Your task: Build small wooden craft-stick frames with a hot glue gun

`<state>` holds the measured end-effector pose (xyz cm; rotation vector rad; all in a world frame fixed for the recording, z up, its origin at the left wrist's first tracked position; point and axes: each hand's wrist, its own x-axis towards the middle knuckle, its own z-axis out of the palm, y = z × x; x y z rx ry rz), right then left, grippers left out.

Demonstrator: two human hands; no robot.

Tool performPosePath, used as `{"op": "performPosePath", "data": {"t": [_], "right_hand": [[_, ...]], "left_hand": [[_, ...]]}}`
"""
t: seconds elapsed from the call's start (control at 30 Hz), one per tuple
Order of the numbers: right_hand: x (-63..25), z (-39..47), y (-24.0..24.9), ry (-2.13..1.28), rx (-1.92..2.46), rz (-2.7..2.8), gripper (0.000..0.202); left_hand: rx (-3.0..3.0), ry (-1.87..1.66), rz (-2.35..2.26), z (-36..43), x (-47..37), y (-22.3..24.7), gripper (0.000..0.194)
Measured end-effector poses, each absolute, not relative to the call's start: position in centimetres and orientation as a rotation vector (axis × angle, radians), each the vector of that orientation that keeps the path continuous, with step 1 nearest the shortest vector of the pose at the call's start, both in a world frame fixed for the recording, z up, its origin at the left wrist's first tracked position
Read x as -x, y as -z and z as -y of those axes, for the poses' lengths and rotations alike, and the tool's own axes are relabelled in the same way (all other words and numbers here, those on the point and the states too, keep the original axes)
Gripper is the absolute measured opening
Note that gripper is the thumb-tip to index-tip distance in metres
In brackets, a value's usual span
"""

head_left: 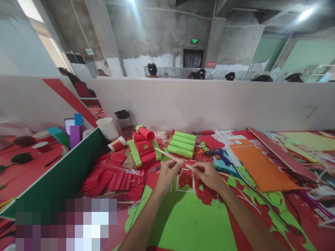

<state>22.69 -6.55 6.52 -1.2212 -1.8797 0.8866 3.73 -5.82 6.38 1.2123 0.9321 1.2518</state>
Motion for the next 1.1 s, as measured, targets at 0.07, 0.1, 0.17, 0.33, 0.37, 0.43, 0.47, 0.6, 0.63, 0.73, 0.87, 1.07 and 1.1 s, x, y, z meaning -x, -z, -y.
{"op": "performPosePath", "data": {"t": [0.07,0.1,0.17,0.33,0.37,0.43,0.47,0.6,0.63,0.73,0.87,1.07,1.1], "right_hand": [[-23.2,6.4,-6.7,-0.838,1.22,1.918,0.028],[-23.6,6.3,-6.8,-0.818,1.225,1.931,0.028],[-24.3,6.1,-7.0,-0.798,1.245,1.936,0.027],[-26.1,6.0,-7.2,-0.835,1.264,1.967,0.028],[-26.5,5.9,-7.3,-0.855,1.262,1.967,0.028],[-27.5,5.7,-7.3,-0.878,1.272,1.92,0.029],[-28.1,5.5,-7.3,-0.871,1.283,1.87,0.029],[-31.5,4.4,-6.7,-0.696,1.248,1.249,0.023],[-32.5,4.1,-6.5,-0.667,1.138,1.026,0.022],[-35.1,3.7,-6.2,-0.715,0.834,0.651,0.019],[-35.1,4.0,-6.6,-0.78,0.779,0.556,0.014],[-27.4,5.6,-7.9,-0.962,1.144,1.518,0.025],[-26.1,5.9,-8.0,-0.943,1.177,1.686,0.026]], "left_hand": [[-1.184,-1.282,-0.945,5.4,-3.3,-6.3,0.031],[-1.139,-1.325,-0.935,5.1,-3.0,-6.2,0.033],[-1.0,-1.455,-0.881,4.6,-2.4,-6.2,0.038],[-0.844,-1.653,-0.797,3.8,-1.1,-6.7,0.039],[-0.848,-1.663,-0.801,3.7,-1.0,-6.7,0.039],[-0.834,-1.713,-0.805,3.5,-0.7,-6.7,0.037],[-0.809,-1.756,-0.802,3.4,-0.5,-6.7,0.037],[-0.638,-1.941,-0.754,2.8,0.2,-6.4,0.036],[-0.606,-1.965,-0.744,2.7,0.3,-6.4,0.036],[-0.566,-1.992,-0.753,2.5,0.4,-6.2,0.034],[-0.658,-1.862,-0.807,2.7,-0.1,-6.1,0.038],[-0.906,-1.476,-0.857,3.6,-1.5,-5.4,0.04],[-0.926,-1.438,-0.857,3.6,-1.7,-5.1,0.041]]}}
